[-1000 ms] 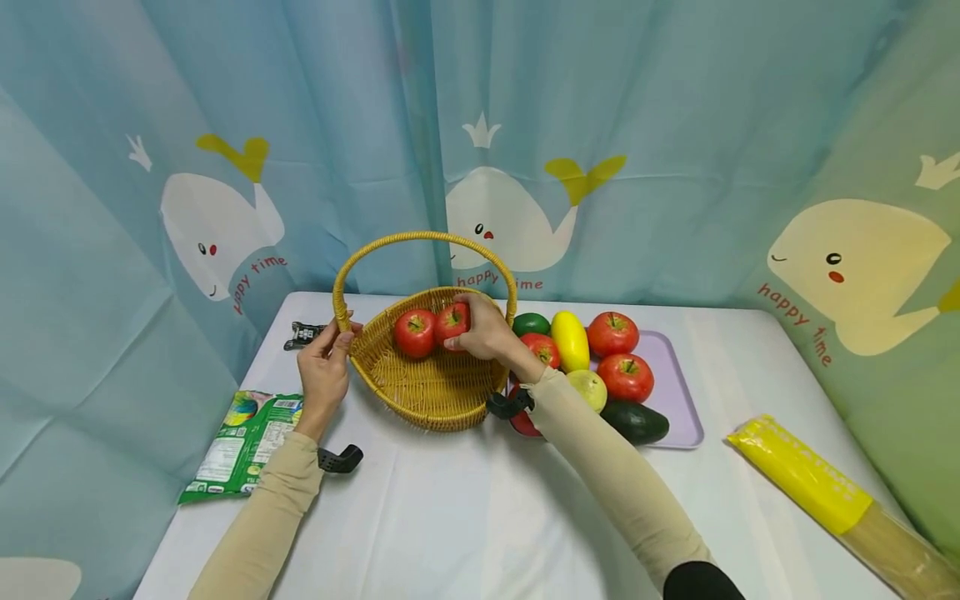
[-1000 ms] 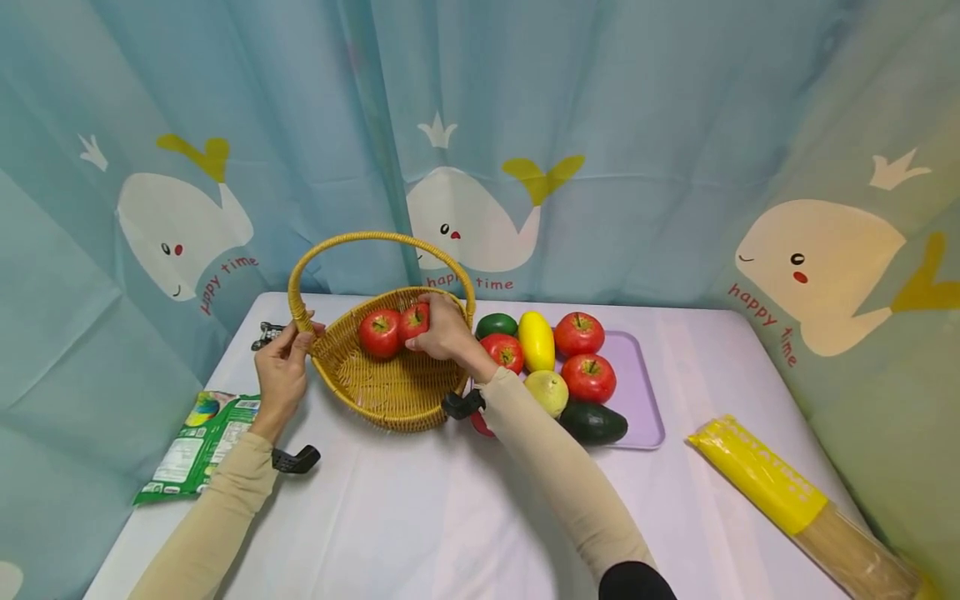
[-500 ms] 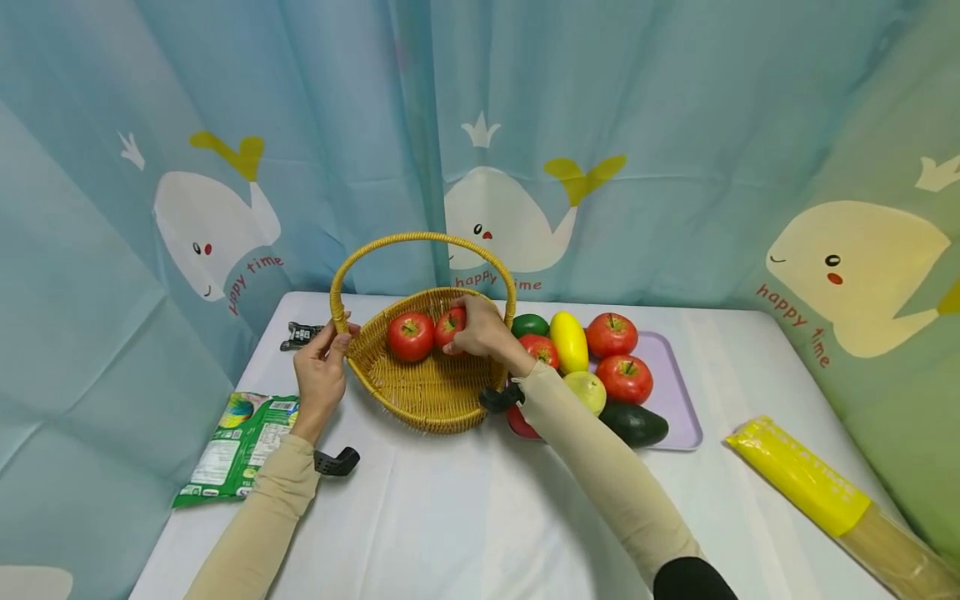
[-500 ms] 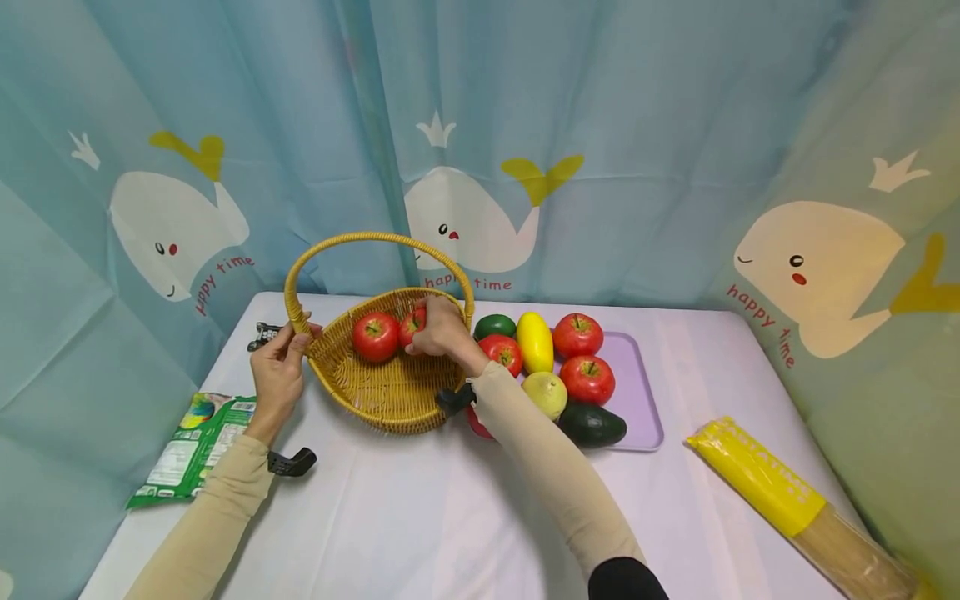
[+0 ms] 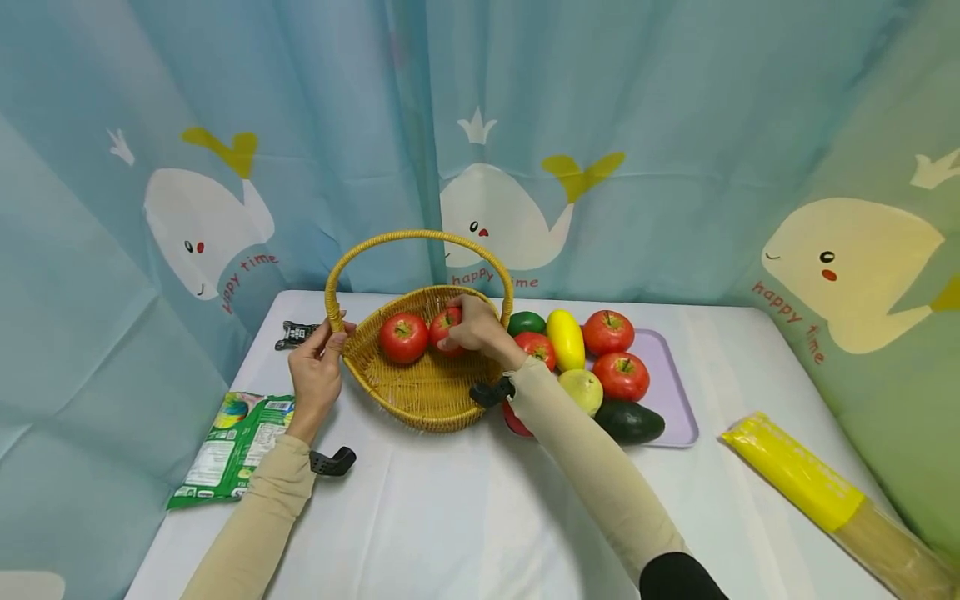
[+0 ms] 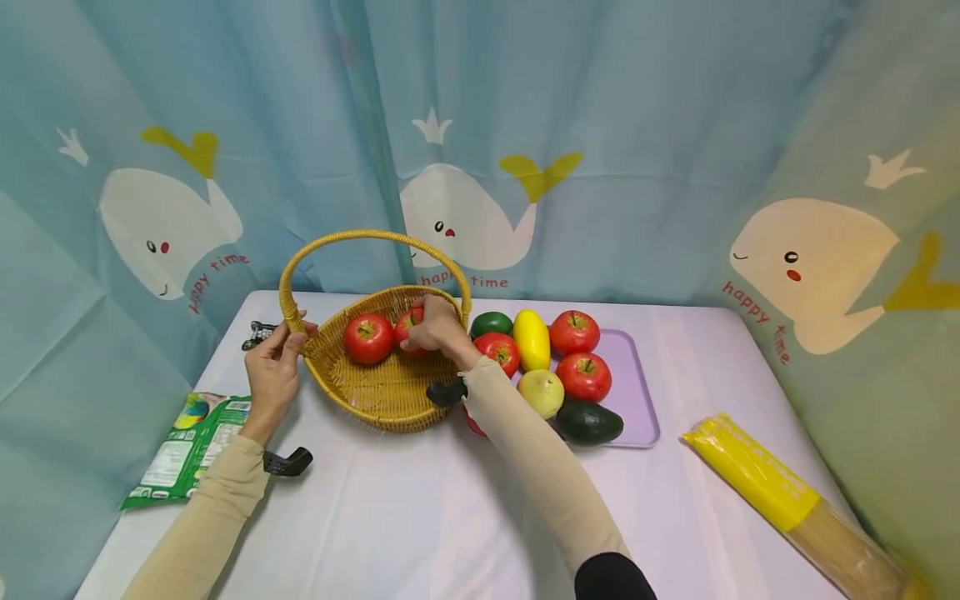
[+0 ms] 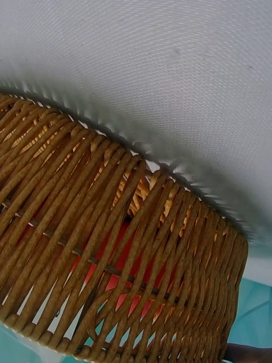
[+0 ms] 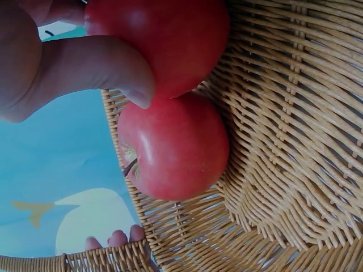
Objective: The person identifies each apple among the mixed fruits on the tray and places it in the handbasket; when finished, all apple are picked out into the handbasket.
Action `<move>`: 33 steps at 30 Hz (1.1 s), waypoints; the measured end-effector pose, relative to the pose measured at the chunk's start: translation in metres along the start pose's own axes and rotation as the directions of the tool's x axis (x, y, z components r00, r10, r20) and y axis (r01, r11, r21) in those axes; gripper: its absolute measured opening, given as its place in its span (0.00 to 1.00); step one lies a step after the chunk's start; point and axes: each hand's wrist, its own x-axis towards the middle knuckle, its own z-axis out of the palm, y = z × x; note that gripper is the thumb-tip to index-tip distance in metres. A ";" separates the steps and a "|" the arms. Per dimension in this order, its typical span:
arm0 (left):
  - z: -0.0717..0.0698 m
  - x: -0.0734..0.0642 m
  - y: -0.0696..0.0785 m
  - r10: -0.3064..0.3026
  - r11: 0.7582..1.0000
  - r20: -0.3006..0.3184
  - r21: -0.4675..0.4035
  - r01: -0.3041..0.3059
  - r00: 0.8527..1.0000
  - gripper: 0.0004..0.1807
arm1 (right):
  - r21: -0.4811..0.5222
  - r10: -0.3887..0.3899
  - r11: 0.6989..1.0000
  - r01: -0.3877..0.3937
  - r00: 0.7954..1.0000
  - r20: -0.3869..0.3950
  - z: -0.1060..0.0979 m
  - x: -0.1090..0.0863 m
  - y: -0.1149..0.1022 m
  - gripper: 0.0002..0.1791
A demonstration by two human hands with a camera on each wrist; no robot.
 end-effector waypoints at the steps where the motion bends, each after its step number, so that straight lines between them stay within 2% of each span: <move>1: 0.000 0.000 0.001 -0.004 1.000 -0.005 0.004 0.004 1.000 0.18 | -0.008 -0.002 1.000 0.002 1.000 -0.007 0.001 0.001 -0.001 0.41; 5: -0.003 -0.002 0.002 -0.028 0.999 -0.024 0.030 0.028 0.999 0.18 | -0.024 -0.015 1.000 0.014 0.999 -0.031 0.004 0.004 -0.001 0.41; 11: -0.004 -0.006 0.005 -0.051 0.997 -0.016 0.050 0.052 0.999 0.19 | -0.025 -0.015 1.000 0.013 0.996 -0.085 0.008 0.005 0.001 0.43; 14: -0.003 -0.007 0.005 -0.053 0.997 -0.021 0.055 0.054 0.998 0.19 | -0.017 -0.023 1.000 0.022 0.997 -0.078 0.008 0.003 0.001 0.43; 19: -0.003 -0.010 0.007 -0.043 0.999 -0.035 0.022 0.044 0.998 0.18 | -0.005 -0.025 1.000 0.024 0.999 -0.049 0.008 0.000 0.000 0.44; 26: 0.000 -0.009 0.007 -0.017 0.999 -0.030 0.047 0.018 0.999 0.18 | -0.058 -0.027 0.998 0.024 0.998 -0.062 0.006 0.000 0.000 0.43; 33: 0.005 -0.006 0.006 -0.010 1.000 -0.033 0.021 0.011 0.999 0.18 | -0.024 0.005 1.000 -0.006 0.998 -0.067 0.004 -0.001 0.003 0.44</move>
